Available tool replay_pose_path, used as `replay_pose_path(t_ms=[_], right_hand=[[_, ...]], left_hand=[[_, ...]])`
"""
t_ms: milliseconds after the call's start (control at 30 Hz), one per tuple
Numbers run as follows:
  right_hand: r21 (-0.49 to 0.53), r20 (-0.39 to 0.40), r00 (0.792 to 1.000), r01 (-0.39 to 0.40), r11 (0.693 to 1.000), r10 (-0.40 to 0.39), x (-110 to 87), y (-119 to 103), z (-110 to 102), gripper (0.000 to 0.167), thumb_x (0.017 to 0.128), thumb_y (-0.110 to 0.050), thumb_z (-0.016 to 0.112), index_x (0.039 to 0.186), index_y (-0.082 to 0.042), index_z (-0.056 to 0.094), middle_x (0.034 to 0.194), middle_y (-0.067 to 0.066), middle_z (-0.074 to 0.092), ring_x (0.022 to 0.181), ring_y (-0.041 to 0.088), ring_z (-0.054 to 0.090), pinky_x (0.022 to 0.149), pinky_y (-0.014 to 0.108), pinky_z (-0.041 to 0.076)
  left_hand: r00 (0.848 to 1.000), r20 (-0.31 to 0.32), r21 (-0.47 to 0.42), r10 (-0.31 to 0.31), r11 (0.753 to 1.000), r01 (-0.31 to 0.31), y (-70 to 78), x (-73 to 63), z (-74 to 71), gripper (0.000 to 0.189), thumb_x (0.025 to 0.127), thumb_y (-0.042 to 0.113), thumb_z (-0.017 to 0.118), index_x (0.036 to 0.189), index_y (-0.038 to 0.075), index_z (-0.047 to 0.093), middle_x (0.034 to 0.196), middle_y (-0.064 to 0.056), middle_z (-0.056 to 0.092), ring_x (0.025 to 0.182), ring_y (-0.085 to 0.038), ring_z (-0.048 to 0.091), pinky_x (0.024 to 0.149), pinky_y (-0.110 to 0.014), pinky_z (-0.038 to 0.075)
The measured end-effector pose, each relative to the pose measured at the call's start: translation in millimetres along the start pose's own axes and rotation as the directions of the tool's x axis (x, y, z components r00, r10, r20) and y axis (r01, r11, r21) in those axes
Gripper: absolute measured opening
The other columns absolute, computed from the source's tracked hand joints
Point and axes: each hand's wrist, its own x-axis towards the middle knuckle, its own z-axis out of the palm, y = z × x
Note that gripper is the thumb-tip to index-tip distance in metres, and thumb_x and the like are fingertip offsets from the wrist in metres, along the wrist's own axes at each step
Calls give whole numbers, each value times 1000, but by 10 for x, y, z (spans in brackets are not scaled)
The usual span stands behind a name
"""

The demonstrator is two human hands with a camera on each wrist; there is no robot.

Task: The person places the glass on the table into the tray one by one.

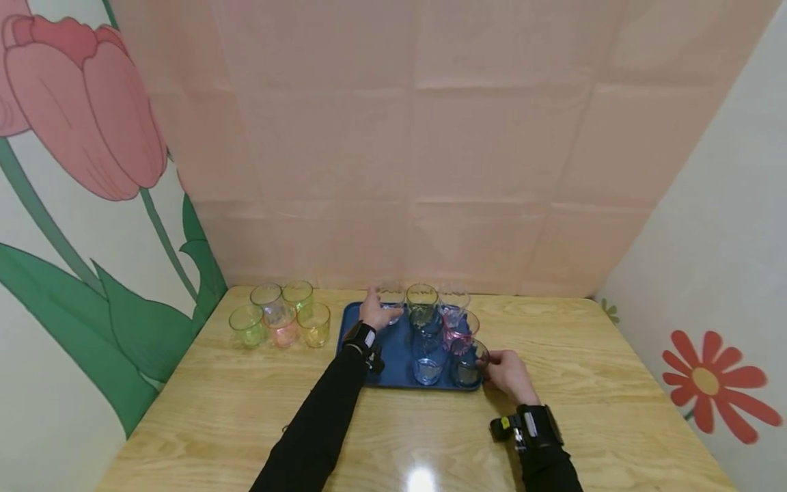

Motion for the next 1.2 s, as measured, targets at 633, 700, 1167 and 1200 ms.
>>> replay_pose_path(t_ms=[633,700,1167,1200], right_hand=[[4,-13,1000,11,1000,-11,-17,12,11,31,100,3,54,125,11,70,109,22,73,87,24,68,67,32,60],[12,-20,1000,11,1000,-11,-12,19,9,30,99,4,54,123,10,71,108,21,73,85,22,68,66,32,61],[4,-8,1000,-5,1000,5,7,26,10,32,100,3,53,127,10,69,113,24,72,89,24,68,68,33,61],[6,-10,1000,-3,1000,3,5,21,11,32,100,3,53,127,10,70,113,24,73,89,24,68,69,33,61]], left_hand=[[999,-40,89,32,996,-28,-45,44,-3,92,79,-1,90,157,1,41,130,-27,64,119,-44,62,99,-56,55],[998,-34,106,43,994,-39,-31,35,-38,91,79,-2,88,157,-1,40,121,-26,63,110,-42,61,94,-55,54],[996,7,-6,84,996,-84,196,-227,-380,85,91,-3,70,165,-1,29,166,-28,39,151,-47,43,92,-57,51],[995,4,-9,101,995,-101,199,-248,-394,83,92,-1,70,165,-1,30,165,-28,40,151,-47,43,94,-57,51]])
